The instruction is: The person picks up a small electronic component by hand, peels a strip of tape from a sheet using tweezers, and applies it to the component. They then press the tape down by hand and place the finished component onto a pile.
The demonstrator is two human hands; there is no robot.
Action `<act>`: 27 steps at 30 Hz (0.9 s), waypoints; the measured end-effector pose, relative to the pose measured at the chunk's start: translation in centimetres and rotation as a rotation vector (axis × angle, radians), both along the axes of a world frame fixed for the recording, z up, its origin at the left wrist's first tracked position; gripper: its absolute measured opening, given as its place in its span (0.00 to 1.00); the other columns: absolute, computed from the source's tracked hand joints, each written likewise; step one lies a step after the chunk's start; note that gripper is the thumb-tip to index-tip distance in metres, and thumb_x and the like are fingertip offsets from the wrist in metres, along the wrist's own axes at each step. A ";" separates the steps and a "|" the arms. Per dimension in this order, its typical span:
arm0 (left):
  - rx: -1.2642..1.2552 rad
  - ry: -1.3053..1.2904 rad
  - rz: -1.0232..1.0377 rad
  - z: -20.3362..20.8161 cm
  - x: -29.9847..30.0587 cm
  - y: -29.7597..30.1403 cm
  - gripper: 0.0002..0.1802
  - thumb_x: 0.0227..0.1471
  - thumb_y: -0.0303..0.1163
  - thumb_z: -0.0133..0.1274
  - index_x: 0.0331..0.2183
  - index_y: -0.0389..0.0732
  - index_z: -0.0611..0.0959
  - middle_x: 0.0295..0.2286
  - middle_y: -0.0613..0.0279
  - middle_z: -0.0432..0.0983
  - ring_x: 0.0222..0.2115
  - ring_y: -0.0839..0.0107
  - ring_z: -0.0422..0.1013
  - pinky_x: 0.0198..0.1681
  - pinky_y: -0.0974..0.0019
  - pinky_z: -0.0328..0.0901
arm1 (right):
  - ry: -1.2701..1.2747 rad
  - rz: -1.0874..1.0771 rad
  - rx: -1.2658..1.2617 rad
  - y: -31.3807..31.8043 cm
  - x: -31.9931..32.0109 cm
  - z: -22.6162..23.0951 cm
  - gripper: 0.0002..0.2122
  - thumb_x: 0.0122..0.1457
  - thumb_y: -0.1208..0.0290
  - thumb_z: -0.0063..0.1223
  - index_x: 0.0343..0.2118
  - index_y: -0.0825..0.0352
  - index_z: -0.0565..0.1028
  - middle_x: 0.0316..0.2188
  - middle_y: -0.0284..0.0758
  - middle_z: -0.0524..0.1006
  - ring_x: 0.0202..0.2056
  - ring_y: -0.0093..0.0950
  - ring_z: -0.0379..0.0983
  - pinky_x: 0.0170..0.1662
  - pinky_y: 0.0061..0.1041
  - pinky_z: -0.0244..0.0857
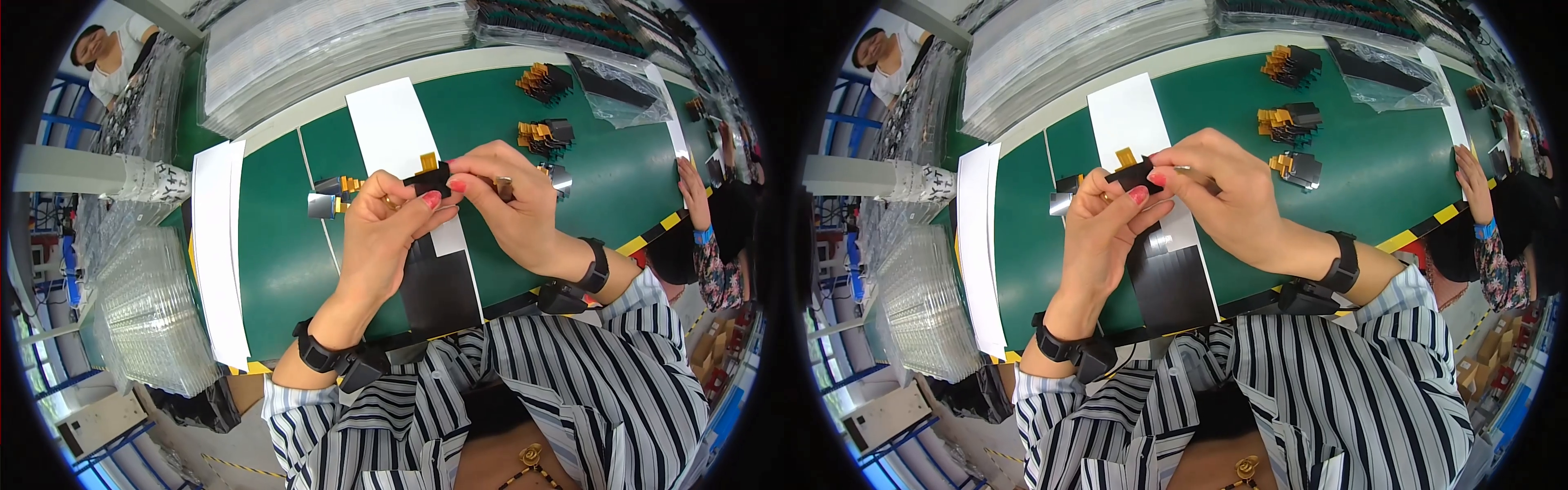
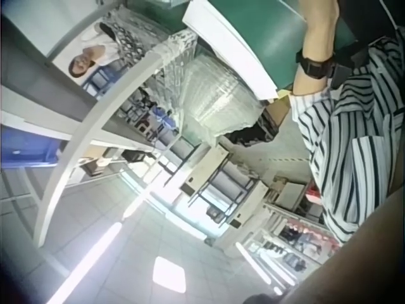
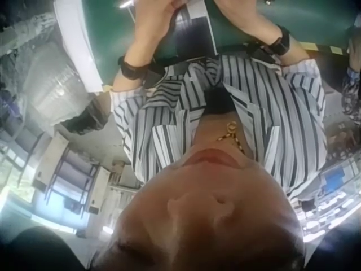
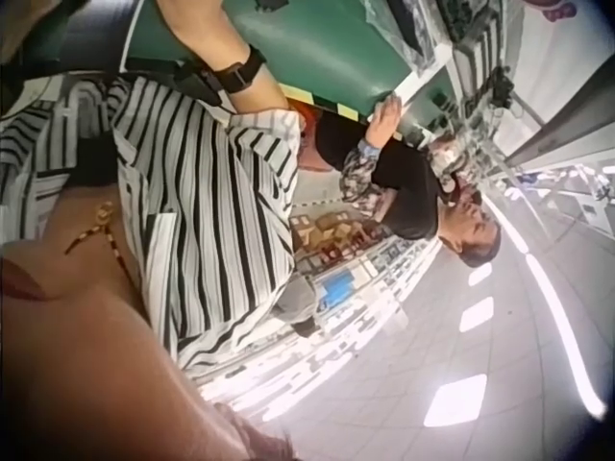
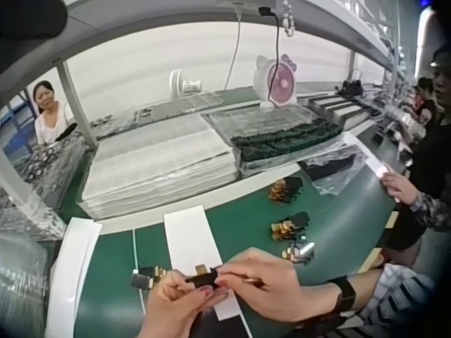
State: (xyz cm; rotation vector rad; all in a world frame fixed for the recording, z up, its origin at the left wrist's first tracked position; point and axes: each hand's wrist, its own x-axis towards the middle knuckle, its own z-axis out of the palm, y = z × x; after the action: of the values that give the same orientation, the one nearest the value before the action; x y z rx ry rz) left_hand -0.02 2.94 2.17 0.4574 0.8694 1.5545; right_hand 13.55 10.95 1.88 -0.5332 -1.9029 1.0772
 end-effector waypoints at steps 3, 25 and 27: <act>0.004 0.104 0.033 -0.1 0.3 -0.1 0.06 0.46 0.18 0.47 0.27 0.38 0.69 0.28 0.58 0.72 0.33 0.67 0.71 0.37 0.71 0.66 | -0.005 0.016 -0.005 -0.1 0.1 -0.2 0.05 0.51 0.81 0.49 0.32 0.71 0.72 0.27 0.31 0.69 0.19 0.11 0.58 0.19 0.11 0.48; 0.051 0.941 -0.057 -0.9 0.7 -0.6 0.12 0.43 0.20 0.50 0.34 0.38 0.76 0.25 0.66 0.70 0.26 0.78 0.65 0.33 0.75 0.61 | -0.273 -0.053 0.190 0.9 3.7 0.9 0.04 0.49 0.81 0.49 0.29 0.72 0.71 0.28 0.33 0.69 0.22 0.17 0.64 0.23 0.15 0.58; 0.020 0.910 -0.058 -0.7 0.4 -0.6 0.13 0.43 0.20 0.50 0.36 0.38 0.75 0.25 0.66 0.70 0.26 0.78 0.65 0.33 0.75 0.61 | -0.345 -0.186 0.222 2.2 6.5 1.1 0.05 0.48 0.80 0.50 0.29 0.72 0.70 0.30 0.34 0.70 0.22 0.18 0.64 0.24 0.16 0.59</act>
State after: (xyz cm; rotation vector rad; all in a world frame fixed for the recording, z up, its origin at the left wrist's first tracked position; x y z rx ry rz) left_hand 0.40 2.33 1.44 1.2401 1.4998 1.2760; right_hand 20.01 13.14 3.00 -0.7893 -2.1868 0.6741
